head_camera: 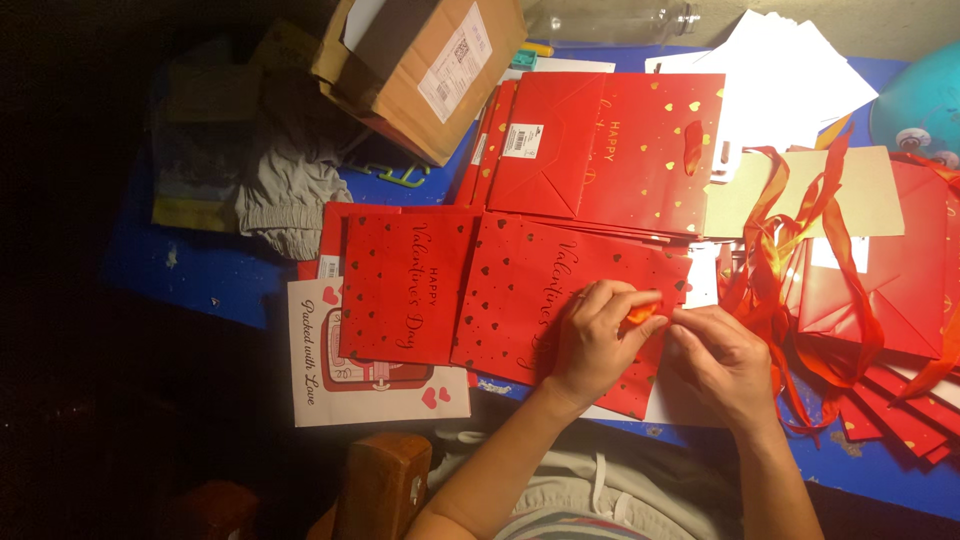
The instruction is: The person threads red ribbons through the handle holes of red Valentine's Day gift bags and ties them into bows. They handle multiple bags one at a time, repeating the same threading and tying steps for each bag.
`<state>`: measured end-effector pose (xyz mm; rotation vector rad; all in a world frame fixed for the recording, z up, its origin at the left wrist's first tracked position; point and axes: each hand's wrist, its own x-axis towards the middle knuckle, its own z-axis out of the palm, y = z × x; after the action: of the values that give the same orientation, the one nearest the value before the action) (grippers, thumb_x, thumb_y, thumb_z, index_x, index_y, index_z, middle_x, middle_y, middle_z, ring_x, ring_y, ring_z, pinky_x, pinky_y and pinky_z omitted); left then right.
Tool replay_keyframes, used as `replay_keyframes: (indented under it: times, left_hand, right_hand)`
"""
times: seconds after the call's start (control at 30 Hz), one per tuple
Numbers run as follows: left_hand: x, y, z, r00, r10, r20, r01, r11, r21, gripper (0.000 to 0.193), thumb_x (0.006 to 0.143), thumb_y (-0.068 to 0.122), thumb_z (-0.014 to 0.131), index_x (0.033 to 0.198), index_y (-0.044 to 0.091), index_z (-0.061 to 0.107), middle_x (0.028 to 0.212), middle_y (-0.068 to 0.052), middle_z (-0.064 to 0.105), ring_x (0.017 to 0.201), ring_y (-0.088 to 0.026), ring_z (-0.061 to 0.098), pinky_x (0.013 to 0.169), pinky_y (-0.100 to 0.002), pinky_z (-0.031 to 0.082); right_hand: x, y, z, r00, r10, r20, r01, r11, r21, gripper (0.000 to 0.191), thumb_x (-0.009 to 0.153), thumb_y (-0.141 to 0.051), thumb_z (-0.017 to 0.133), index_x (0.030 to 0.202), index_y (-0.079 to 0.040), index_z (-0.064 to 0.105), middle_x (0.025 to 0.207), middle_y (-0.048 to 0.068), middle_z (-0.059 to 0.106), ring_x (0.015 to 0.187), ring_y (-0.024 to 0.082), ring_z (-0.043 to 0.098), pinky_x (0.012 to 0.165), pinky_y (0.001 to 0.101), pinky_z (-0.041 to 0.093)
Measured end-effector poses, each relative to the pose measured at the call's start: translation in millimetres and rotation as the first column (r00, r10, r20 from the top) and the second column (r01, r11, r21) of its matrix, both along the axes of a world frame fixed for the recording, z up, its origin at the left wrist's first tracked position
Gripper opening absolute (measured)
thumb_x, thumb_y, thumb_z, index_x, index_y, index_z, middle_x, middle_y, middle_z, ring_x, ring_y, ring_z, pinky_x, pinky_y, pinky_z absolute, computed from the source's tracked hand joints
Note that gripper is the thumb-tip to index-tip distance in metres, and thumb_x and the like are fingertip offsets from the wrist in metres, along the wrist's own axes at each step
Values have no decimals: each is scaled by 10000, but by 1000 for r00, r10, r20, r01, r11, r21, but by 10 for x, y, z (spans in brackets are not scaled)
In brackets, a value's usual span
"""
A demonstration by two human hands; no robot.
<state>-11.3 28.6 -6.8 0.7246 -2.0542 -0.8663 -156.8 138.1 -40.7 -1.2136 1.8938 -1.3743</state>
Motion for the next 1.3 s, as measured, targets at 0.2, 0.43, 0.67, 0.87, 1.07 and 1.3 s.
replay_keyframes:
  times: [0.2,0.43,0.67,0.87,1.07,1.3]
  left_hand:
    - [8,6,-229,1000,0,0,0,999,40,200,938,111,766,1004,61,584,1030,-48,695,966,-271,689,865,-389,549]
    - [5,7,-223,981,-8,-192,68,948,310,252,1064,69,637,1278,40,508,1206,-89,725,1092,-247,749,932,-322,618]
    - [33,-11,1,998,-47,53,49,998,-43,359,865,127,824,1199,144,695,1085,-47,684,996,-232,652,880,-369,537]
    - [45,6,-203,999,-39,-35,40,999,16,180,893,69,803,1018,98,677,1020,-52,709,969,-254,685,884,-361,550]
    - [34,6,-276,970,20,-242,134,787,603,139,1054,134,652,1138,62,567,1106,-72,748,948,-219,771,794,-342,635]
    - [56,-3,-27,998,-40,-39,42,998,46,374,870,71,792,1212,25,648,1012,-109,675,876,-262,671,805,-384,551]
  right_hand:
    - [-44,38,-17,994,30,106,-28,999,-23,209,942,-15,640,1126,36,722,1024,97,724,936,137,675,835,266,521]
    - [-8,28,1,998,5,57,-5,1000,-1,194,952,-30,642,1120,35,715,1009,89,725,924,128,681,824,260,523]
    - [-1,15,37,999,-18,33,17,999,41,186,945,-55,666,1106,21,717,977,82,723,878,129,676,795,263,523]
    - [-19,16,44,999,26,-20,-26,1000,-3,213,911,-50,682,1107,30,699,1019,87,715,929,132,681,832,274,524]
    - [-2,36,4,975,-61,214,22,983,181,244,922,-60,673,1154,2,720,978,84,721,739,142,647,650,298,522]
    - [-50,73,-148,982,19,186,-49,985,162,398,882,-69,683,1274,-14,653,1036,88,761,915,115,689,783,299,561]
